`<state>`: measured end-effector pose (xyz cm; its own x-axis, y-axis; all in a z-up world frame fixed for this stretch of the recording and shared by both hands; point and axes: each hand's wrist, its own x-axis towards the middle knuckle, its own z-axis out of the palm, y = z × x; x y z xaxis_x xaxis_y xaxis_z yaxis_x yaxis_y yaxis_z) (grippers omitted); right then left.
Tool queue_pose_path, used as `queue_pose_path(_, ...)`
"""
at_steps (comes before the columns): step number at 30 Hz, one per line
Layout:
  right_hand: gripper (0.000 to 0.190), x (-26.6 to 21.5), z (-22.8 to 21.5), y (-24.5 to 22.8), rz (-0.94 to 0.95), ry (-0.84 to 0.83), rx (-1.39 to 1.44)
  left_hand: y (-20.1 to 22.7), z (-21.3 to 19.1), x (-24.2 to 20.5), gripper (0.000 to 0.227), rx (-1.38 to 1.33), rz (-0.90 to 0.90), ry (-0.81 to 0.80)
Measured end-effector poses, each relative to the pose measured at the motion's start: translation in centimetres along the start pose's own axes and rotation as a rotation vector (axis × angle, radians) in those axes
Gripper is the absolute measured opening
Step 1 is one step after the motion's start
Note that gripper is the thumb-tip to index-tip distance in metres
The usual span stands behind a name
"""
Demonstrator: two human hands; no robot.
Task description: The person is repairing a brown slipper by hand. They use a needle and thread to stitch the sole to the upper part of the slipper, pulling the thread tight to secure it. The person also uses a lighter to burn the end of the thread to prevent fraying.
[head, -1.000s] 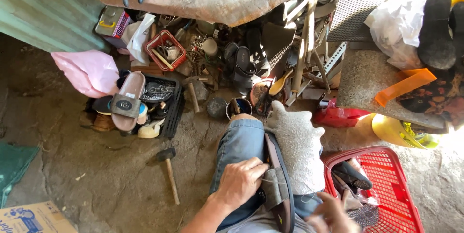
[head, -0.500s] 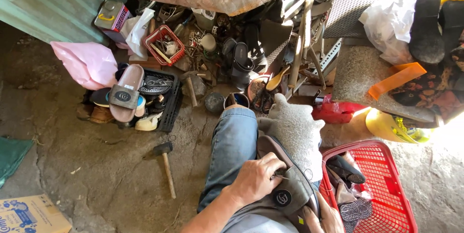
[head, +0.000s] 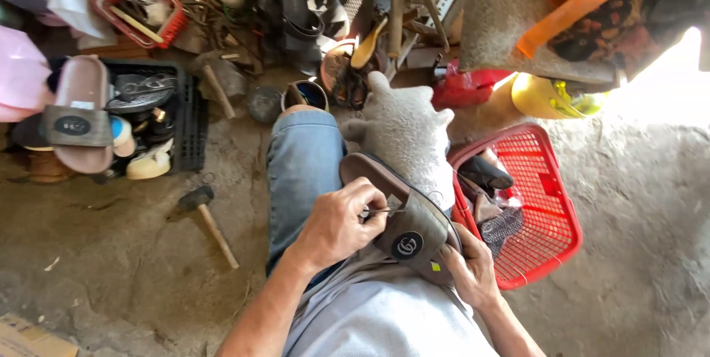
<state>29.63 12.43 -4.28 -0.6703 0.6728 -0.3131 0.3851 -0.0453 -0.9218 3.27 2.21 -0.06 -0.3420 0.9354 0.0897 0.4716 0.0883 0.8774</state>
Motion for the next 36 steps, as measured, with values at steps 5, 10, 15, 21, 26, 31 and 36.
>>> queue_pose_path(5, 0.045, -0.7, -1.4, 4.2, 0.111, 0.17, 0.291, 1.0, 0.8, 0.7, 0.012, -0.1, -0.078, -0.036)
queue_pose_path(10, 0.051, 0.9, -1.8, 4.7, 0.23, 0.212, 0.596, 1.8, 1.8, 1.5, 0.007, -0.042, -0.059, -0.031)
queue_pose_path(15, 0.036, 2.4, -1.2, 4.6, 0.095, 0.306, 0.628, 1.7, 2.8, 1.6, 0.009, 0.062, -0.06, -0.075)
queue_pose_path(21, 0.035, 2.4, -1.1, 4.5, 0.082, 0.291, 0.639, 2.0, 2.5, 1.7, 0.012, 0.126, -0.048, -0.062)
queue_pose_path(26, 0.032, 2.3, -0.9, 4.3, 0.084, 0.302, 0.677, 1.5, 3.2, 1.8, 0.01, 0.123, -0.088, -0.062)
queue_pose_path(31, 0.031, 2.2, -1.1, 4.6, 0.071, 0.303, 0.694, 1.7, 3.4, 2.0, 0.007, 0.1, -0.138, -0.053)
queue_pose_path(36, 0.03, 2.5, -1.0, 4.5, 0.043, 0.297, 0.642, 1.5, 4.7, 2.9, 0.018, 0.27, 0.025, -0.041)
